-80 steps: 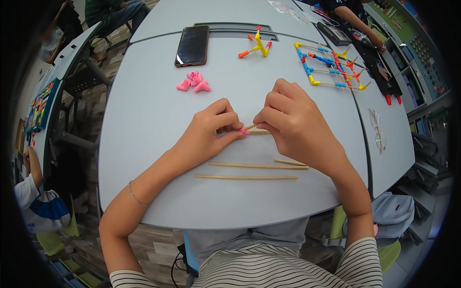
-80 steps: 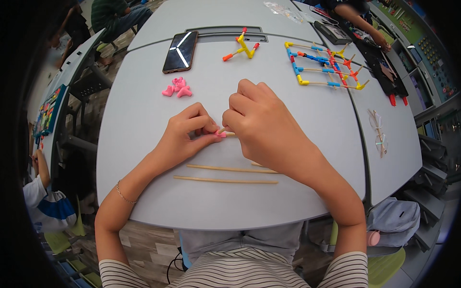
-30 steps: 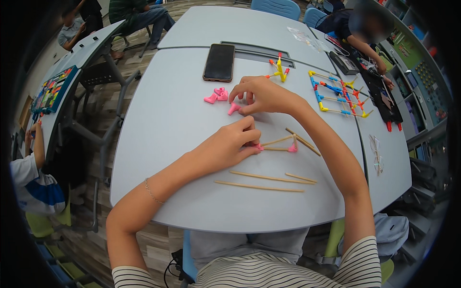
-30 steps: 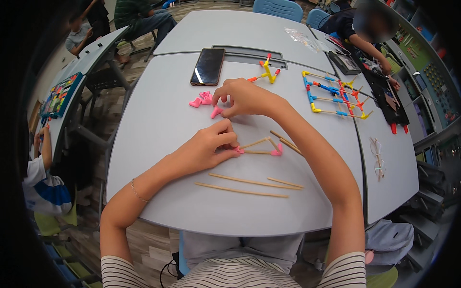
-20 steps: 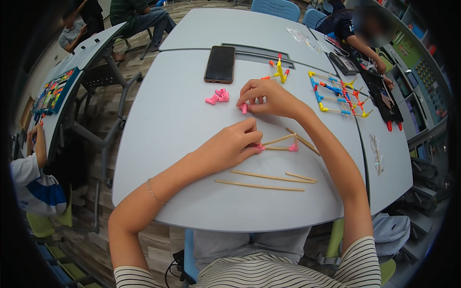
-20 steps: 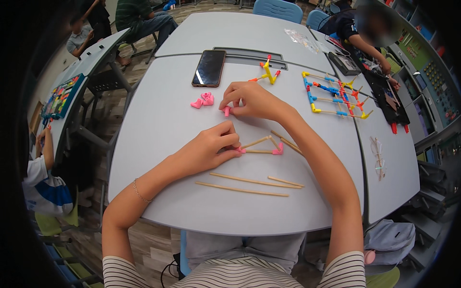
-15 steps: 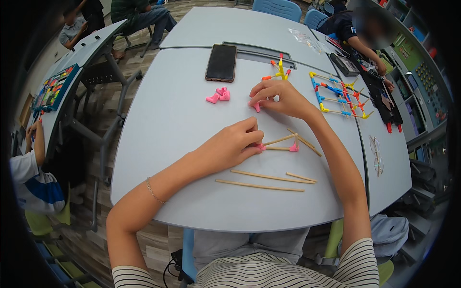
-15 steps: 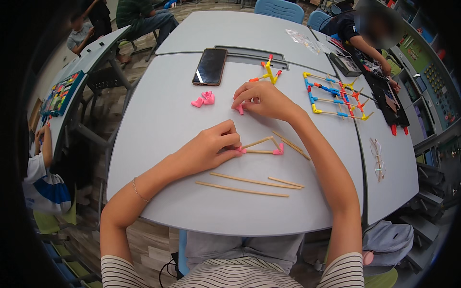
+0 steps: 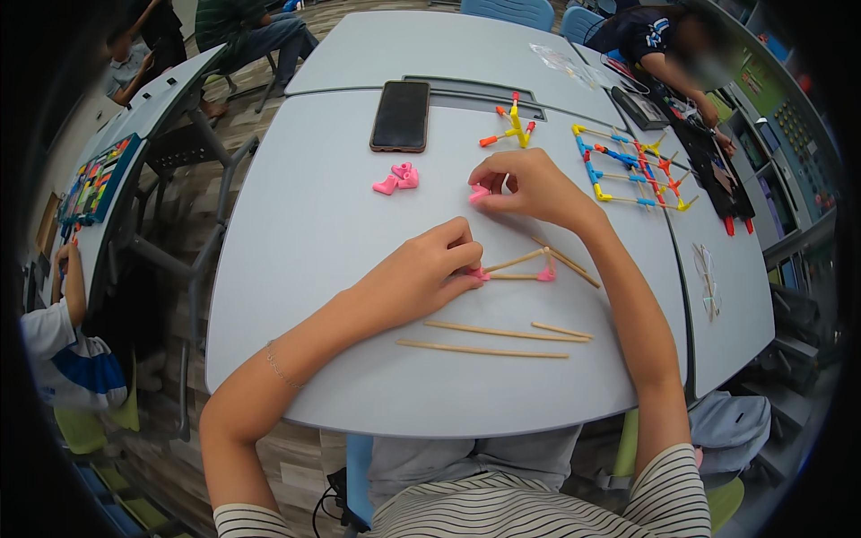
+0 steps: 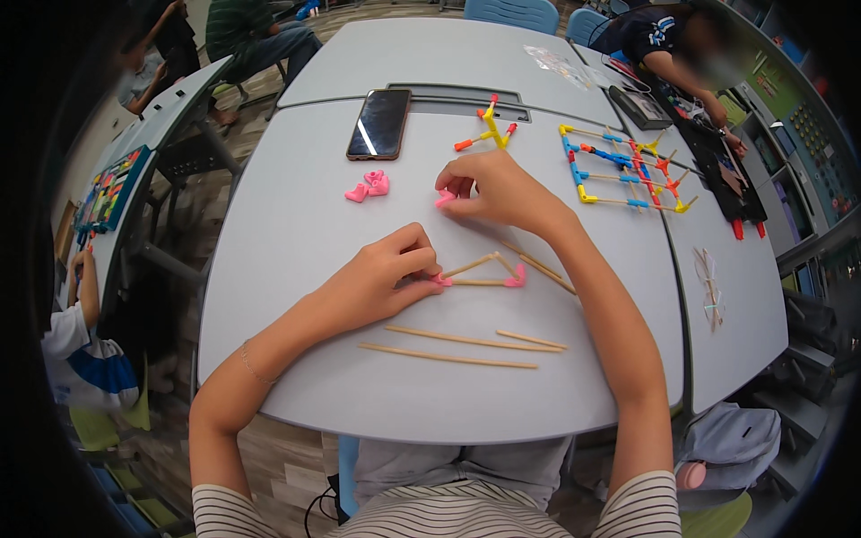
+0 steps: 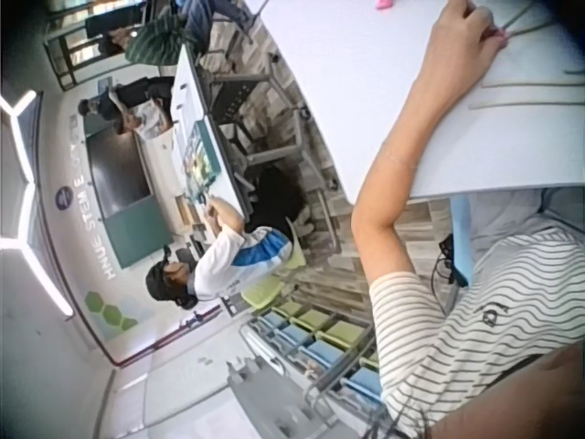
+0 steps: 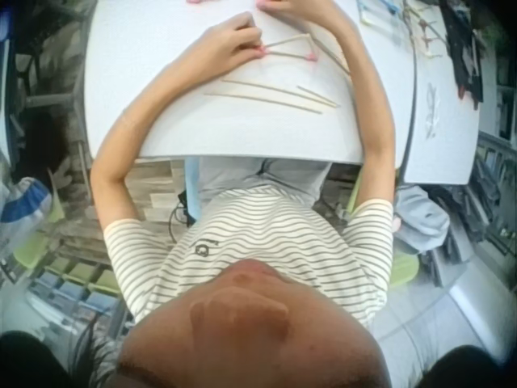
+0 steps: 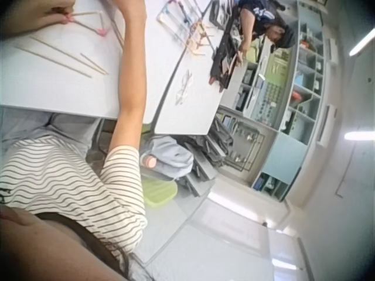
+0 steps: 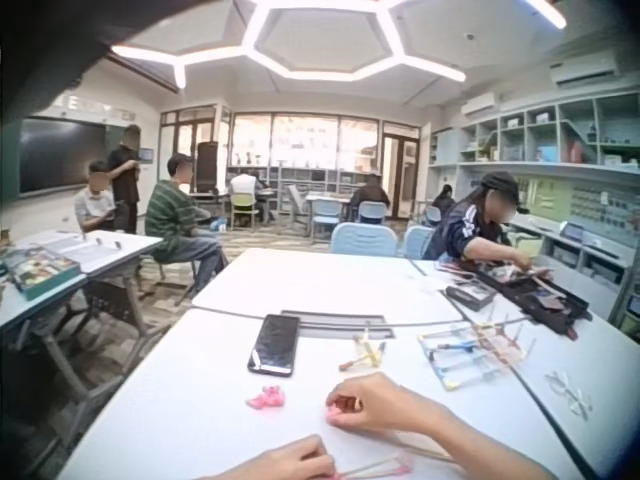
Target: The person assembles a geometric structure using wooden sticks and pink plastic connectors. They repeatedly connect and disconnect pieces, forming triangular and rectangular frames on a white table.
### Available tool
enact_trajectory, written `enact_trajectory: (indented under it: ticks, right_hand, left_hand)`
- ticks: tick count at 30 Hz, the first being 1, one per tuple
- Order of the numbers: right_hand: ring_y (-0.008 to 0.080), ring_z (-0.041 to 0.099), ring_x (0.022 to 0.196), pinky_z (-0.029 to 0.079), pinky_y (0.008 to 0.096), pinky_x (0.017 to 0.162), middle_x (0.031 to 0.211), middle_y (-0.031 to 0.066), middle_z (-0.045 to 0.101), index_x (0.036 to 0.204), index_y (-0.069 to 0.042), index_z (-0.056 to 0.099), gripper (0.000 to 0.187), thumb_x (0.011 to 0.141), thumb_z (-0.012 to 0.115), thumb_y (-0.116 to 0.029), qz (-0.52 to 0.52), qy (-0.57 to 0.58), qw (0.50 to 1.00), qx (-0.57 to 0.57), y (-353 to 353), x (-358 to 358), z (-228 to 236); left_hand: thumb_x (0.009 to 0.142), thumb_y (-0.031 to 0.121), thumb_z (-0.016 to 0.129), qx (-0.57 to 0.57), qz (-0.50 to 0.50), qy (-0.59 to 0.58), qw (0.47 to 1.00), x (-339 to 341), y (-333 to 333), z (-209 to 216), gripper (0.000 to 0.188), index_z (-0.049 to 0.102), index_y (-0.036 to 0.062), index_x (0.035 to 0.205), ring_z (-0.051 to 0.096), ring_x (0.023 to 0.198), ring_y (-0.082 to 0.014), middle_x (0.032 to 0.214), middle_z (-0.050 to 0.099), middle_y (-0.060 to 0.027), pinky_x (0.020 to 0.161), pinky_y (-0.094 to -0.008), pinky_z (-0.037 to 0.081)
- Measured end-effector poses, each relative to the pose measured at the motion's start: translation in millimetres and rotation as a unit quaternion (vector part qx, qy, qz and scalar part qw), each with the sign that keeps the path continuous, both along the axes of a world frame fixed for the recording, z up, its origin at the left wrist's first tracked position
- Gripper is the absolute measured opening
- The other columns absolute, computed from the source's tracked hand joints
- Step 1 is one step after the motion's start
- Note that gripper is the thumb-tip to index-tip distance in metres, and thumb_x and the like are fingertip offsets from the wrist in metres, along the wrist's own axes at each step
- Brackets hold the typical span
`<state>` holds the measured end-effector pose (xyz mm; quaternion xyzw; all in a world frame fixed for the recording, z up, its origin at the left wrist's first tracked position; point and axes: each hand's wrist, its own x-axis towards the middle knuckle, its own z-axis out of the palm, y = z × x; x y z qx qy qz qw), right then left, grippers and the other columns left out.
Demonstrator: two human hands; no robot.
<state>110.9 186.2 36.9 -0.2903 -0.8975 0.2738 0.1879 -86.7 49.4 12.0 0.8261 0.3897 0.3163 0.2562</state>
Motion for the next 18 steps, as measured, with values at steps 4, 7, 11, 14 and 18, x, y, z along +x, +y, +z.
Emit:
enact_trajectory:
  ticks: [4,7,11,14,18]
  right_hand:
    - [0.0071,0.064,0.076,0.049,0.0228,0.067,0.087,0.0033,0.072,0.104,-0.005,0.073,0.022,0.085,0.077,-0.016,-0.006,0.003,1.0,0.02,-15,19,35]
    - [0.0064,0.063,0.073,0.05,0.0221,0.065,0.089,0.0024,0.072,0.109,-0.005,0.072,0.026,0.086,0.077,-0.014,-0.04,0.054,0.997,-0.048,-38,34,57]
    - [0.0096,0.063,0.067,0.05,0.0212,0.06,0.097,0.0111,0.072,0.117,-0.001,0.067,0.027,0.09,0.067,-0.001,0.036,0.197,0.954,-0.223,-65,51,63]
    - [0.0112,0.064,0.067,0.051,0.0228,0.062,0.102,0.0138,0.072,0.119,0.001,0.067,0.028,0.091,0.065,0.001,0.009,0.244,0.945,-0.218,-76,62,54]
    - [0.0118,0.065,0.082,0.049,0.0229,0.067,0.107,0.0125,0.072,0.121,0.001,0.068,0.028,0.094,0.063,-0.002,0.039,0.29,0.94,-0.178,-69,71,28]
  left_hand:
    - [0.084,0.011,0.076,0.036,0.002,0.022,0.999,1,0,2,0.02,0.063,0.0024,0.097,0.06,0.091,-0.0253,0.101,0.057,-0.0085,0.08,-0.0356,0.052]
    - [0.084,0.012,0.076,0.088,0.026,0.037,0.995,3,-1,4,0.029,0.064,0.0038,0.108,0.059,0.098,-0.0279,0.112,0.059,-0.0086,0.088,-0.0386,0.05]
    - [0.085,0.013,0.076,0.097,0.025,-0.008,0.995,15,-4,12,0.039,0.063,0.0033,0.12,0.06,0.105,-0.0279,0.12,0.063,-0.0103,0.093,-0.0386,0.048]
    - [0.088,0.013,0.073,0.043,0.023,-0.089,0.995,32,-5,17,0.035,0.064,0.002,0.121,0.062,0.103,-0.0247,0.116,0.067,-0.0108,0.09,-0.036,0.049]
    - [0.095,0.011,0.066,-0.024,0.042,-0.161,0.986,51,-2,11,0.022,0.068,0.0001,0.114,0.066,0.093,-0.0194,0.104,0.07,-0.0108,0.084,-0.0316,0.051]
